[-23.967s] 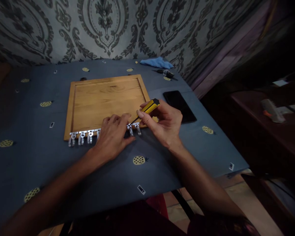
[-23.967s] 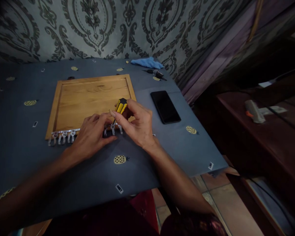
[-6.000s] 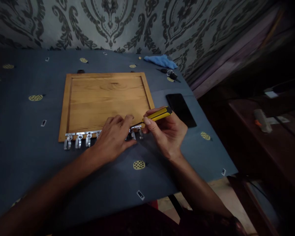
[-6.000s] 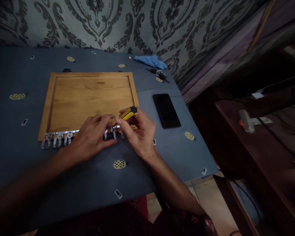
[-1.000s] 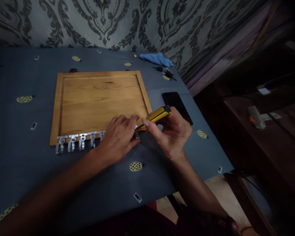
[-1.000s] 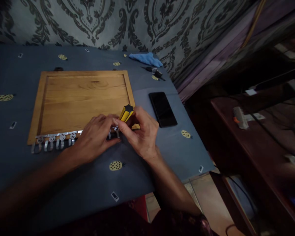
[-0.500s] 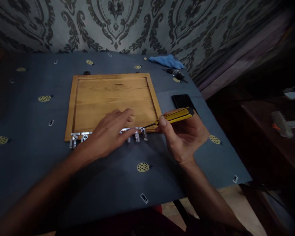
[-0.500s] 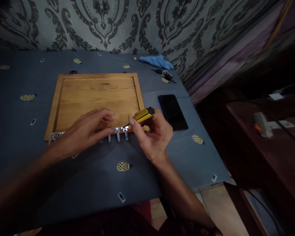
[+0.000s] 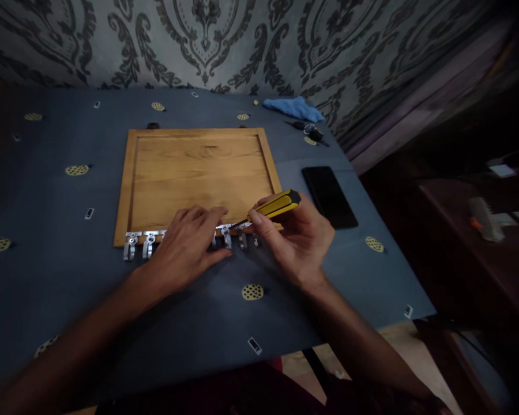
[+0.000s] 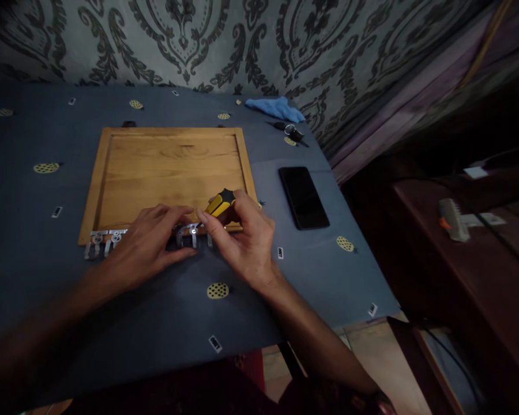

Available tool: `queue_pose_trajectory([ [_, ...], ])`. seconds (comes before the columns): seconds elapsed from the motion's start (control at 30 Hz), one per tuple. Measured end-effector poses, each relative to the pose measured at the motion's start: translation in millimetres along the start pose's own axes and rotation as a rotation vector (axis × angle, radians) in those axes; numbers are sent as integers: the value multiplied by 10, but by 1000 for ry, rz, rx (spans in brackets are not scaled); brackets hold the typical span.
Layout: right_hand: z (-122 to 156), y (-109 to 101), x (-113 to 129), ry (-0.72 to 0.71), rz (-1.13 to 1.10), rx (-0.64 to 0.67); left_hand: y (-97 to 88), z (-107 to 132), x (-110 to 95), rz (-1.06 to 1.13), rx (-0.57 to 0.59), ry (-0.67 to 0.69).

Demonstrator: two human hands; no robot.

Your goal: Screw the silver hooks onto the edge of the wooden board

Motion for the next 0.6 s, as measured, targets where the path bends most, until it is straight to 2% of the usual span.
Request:
queue_pose_trajectory([
  [0.4, -3, 47, -65, 35, 13, 25, 17, -8, -24, -10, 1, -9],
  [0.6, -70, 76, 54, -30, 76, 125, 38, -21, -25, -19, -4, -3],
])
Point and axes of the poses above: each hand's wrist, its own z-axis away from the middle knuckle, its own y-axis out of the palm, x = y × z, the point moved 4 cm from there along -z, towards the middle knuckle, and after that the axes turned 15 degrees about -z, right-handed, at the moved point
